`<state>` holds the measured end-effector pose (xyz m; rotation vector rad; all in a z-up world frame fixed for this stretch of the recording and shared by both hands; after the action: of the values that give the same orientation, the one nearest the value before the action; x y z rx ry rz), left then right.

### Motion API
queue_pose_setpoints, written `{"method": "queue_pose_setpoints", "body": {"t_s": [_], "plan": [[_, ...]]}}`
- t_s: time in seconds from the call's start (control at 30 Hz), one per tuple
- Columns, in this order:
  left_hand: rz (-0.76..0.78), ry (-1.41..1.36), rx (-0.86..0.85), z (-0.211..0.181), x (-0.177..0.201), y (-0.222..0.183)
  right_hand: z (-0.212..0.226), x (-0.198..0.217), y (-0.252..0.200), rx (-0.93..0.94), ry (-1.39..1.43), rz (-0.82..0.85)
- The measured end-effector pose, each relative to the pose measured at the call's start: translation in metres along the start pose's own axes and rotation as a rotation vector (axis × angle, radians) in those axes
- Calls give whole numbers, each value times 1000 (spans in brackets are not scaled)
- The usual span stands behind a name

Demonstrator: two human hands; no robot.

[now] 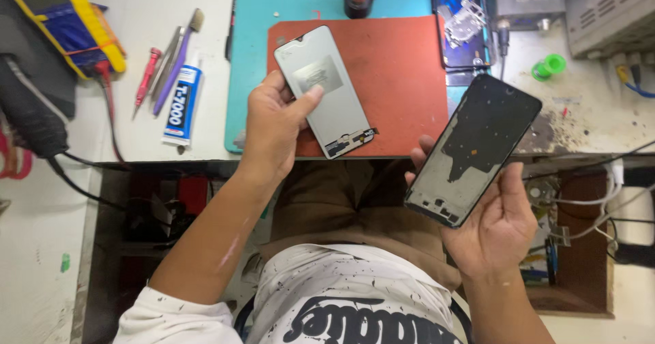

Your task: The person applies adhesive to a smartphone screen and attaches it to the phone body. They then remove the back cover and use a screwdriver to unscrew and remove internal components from the device.

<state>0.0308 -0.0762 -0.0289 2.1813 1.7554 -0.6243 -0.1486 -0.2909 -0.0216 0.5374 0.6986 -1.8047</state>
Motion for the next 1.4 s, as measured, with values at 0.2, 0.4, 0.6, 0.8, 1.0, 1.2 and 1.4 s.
{"method": "queue_pose_setpoints", "body": {"t_s": [0.2,0.4,0.6,0.8,1.0,1.2,1.4], "plan": [[20,-315,169,1,6,-31,6,-1,-2,59,32,57],[140,-768,350,9,-11,-83,17,4,-5,171,-138,183],[308,-823,312,-1,-36,-104,41,-1,-11,262,-421,159],[326,-855,328,2,-31,-103,55,-13,-1,237,-547,220],[351,-856,292,-4,-12,-105,48,-15,10,160,-565,249],[355,-848,263,-3,-9,-102,48,-14,16,81,-666,238],[406,-922,246,-2,-20,-100,45,35,37,-313,-576,226]]}}
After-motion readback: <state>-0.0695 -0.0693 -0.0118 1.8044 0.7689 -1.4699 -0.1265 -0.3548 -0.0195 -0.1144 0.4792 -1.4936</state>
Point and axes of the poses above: each hand's wrist, its own y-axis towards the middle knuckle, its own x-axis out of the back of the hand, z = x × y, the point moved 10 cm from there along y, towards the middle knuckle, and after that the axes turned 7 degrees about -y, right-handed, at the moved point
